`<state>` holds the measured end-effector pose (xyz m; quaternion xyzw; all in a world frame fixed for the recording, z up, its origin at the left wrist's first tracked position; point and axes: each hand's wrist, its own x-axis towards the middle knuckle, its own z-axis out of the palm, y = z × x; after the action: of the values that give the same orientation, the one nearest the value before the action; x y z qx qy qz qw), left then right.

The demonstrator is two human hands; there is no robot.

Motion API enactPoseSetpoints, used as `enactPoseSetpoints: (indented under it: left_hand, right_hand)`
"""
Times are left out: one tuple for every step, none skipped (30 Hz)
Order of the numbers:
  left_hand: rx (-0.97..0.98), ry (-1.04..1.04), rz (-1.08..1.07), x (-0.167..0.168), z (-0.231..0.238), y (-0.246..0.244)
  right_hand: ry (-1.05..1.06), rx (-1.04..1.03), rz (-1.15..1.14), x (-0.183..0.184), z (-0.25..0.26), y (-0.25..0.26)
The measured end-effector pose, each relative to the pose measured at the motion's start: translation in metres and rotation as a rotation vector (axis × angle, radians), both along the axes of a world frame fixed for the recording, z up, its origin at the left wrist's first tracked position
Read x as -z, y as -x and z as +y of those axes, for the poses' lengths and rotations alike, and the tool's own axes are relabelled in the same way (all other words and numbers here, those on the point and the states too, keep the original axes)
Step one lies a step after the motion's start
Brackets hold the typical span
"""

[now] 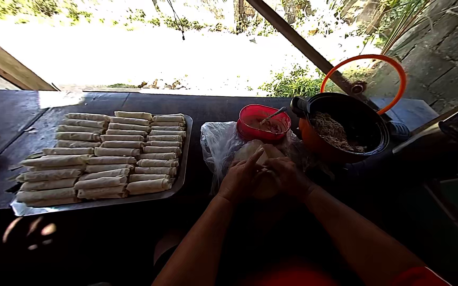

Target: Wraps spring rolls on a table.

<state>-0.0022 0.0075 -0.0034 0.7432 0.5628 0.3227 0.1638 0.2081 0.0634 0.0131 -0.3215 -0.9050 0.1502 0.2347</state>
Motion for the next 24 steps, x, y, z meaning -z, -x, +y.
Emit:
enactPoseSetpoints:
  left_hand:
    - [-0.007,0.016,-0.003,0.000,0.000,0.000]
    - [-0.014,0.025,-0.007,0.000,0.001,0.000]
    - [-0.021,0.033,-0.010,0.000,0.001,0.000]
    - [-0.025,0.040,-0.011,0.000,0.001,0.000]
    - [-0.029,0.045,-0.009,-0.001,0.001,0.000]
    - [-0.031,0.045,-0.008,-0.001,0.001,0.000]
    - [-0.034,0.048,-0.011,-0.002,0.001,0.000]
    - [-0.035,0.053,-0.017,-0.002,0.001,0.000]
    - [-0.034,0.061,-0.022,-0.003,0.001,0.000]
    - [-0.033,0.067,-0.026,-0.003,0.001,0.000]
    - [-0.031,0.072,-0.032,-0.003,0.001,0.001]
    - [-0.029,0.074,-0.037,-0.003,0.001,0.001]
    - [-0.028,0.078,-0.042,-0.003,0.001,0.001]
    - [-0.025,0.083,-0.050,-0.003,0.001,0.002]
    - [-0.020,0.083,-0.056,-0.003,0.001,0.002]
    - [-0.015,0.078,-0.060,-0.003,0.001,0.002]
    - [-0.012,0.066,-0.070,-0.002,0.001,0.002]
    - [-0.005,0.050,-0.083,-0.001,0.001,0.003]
    - [0.000,0.026,-0.096,0.001,0.002,0.003]
    - [-0.002,0.007,-0.094,0.003,0.002,0.004]
    - [-0.010,-0.006,-0.087,0.003,0.002,0.004]
    - [-0.019,-0.007,-0.076,0.003,0.001,0.003]
    - [-0.026,0.002,-0.064,0.001,0.001,0.002]
    - [-0.030,0.014,-0.050,0.000,0.000,0.001]
  right_hand:
    - [0.032,0.008,-0.001,-0.001,0.002,0.001]
    - [0.068,0.015,-0.009,-0.003,0.004,0.001]
    - [0.106,0.022,-0.025,-0.005,0.006,0.002]
    - [0.139,0.024,-0.041,-0.007,0.007,0.004]
    - [0.160,0.019,-0.055,-0.009,0.009,0.005]
    - [0.149,0.006,-0.061,-0.008,0.009,0.005]
    - [0.115,-0.020,-0.056,-0.007,0.010,0.004]
    - [0.071,-0.049,-0.045,-0.003,0.010,0.003]
    - [0.031,-0.070,-0.042,0.000,0.011,0.001]
    - [0.009,-0.083,-0.043,0.002,0.011,0.000]
    - [0.000,-0.085,-0.042,0.003,0.010,0.000]
    - [0.004,-0.084,-0.045,0.003,0.009,0.001]
    - [0.011,-0.078,-0.058,0.002,0.009,0.001]
    - [0.019,-0.072,-0.068,0.002,0.008,0.002]
    - [0.028,-0.069,-0.077,0.001,0.008,0.002]
    - [0.033,-0.068,-0.082,0.002,0.009,0.002]
    - [0.036,-0.066,-0.085,0.002,0.010,0.002]
    - [0.037,-0.069,-0.080,0.002,0.011,0.002]
    - [0.033,-0.075,-0.067,0.003,0.013,0.002]
    - [0.035,-0.079,-0.054,0.004,0.015,0.002]
    - [0.049,-0.081,-0.047,0.003,0.016,0.002]
    - [0.075,-0.081,-0.056,0.001,0.017,0.002]
    - [0.113,-0.083,-0.075,-0.001,0.018,0.002]
    - [0.153,-0.086,-0.097,-0.005,0.019,0.003]
